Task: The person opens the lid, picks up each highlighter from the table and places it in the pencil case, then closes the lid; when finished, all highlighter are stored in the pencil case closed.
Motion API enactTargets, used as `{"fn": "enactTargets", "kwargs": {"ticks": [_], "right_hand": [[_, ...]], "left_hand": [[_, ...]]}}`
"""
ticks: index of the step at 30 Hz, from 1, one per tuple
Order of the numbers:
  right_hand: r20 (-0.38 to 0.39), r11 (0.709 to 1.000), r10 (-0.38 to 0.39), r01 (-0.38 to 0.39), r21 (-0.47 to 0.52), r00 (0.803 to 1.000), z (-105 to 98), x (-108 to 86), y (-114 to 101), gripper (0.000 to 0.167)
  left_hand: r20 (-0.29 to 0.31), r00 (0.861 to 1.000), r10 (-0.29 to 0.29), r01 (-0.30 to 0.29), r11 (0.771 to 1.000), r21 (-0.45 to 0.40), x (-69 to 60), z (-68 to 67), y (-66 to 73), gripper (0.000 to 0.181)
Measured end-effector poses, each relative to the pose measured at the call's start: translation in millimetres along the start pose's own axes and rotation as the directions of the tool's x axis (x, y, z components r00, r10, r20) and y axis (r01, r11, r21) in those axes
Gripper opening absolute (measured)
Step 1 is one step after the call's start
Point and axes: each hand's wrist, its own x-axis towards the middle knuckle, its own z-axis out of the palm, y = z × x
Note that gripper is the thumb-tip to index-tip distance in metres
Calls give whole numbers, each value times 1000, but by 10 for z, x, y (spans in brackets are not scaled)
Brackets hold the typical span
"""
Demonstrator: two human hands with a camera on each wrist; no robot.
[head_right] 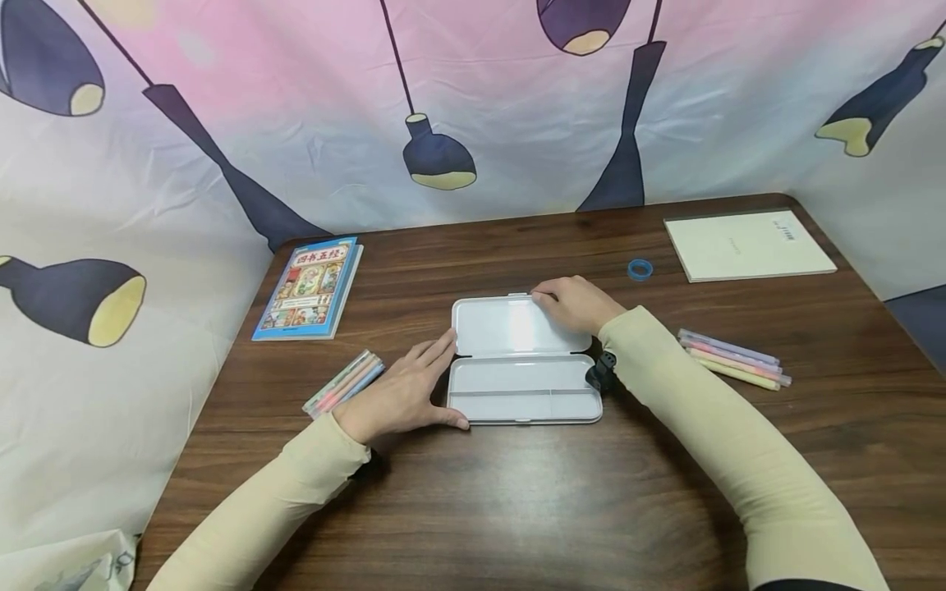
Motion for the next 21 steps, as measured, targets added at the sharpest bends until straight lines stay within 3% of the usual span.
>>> {"fn": "enactTargets", "kwargs": {"ticks": [13, 17, 21], "right_hand": [[8, 998, 51, -51, 40, 999, -86, -88, 30, 48], [-26, 997, 62, -61, 54, 998, -215, -254, 45, 56], [-116, 997, 63, -57, 53, 991, -370, -543, 82, 58]], "left_hand": [[-1, 1000, -4, 4, 1000, 10, -11, 19, 12, 119], [-7, 1000, -3, 3, 1000, 3, -19, 23, 10, 118], [-7, 1000, -13, 13, 1000, -13, -31, 20, 2, 118]]}}
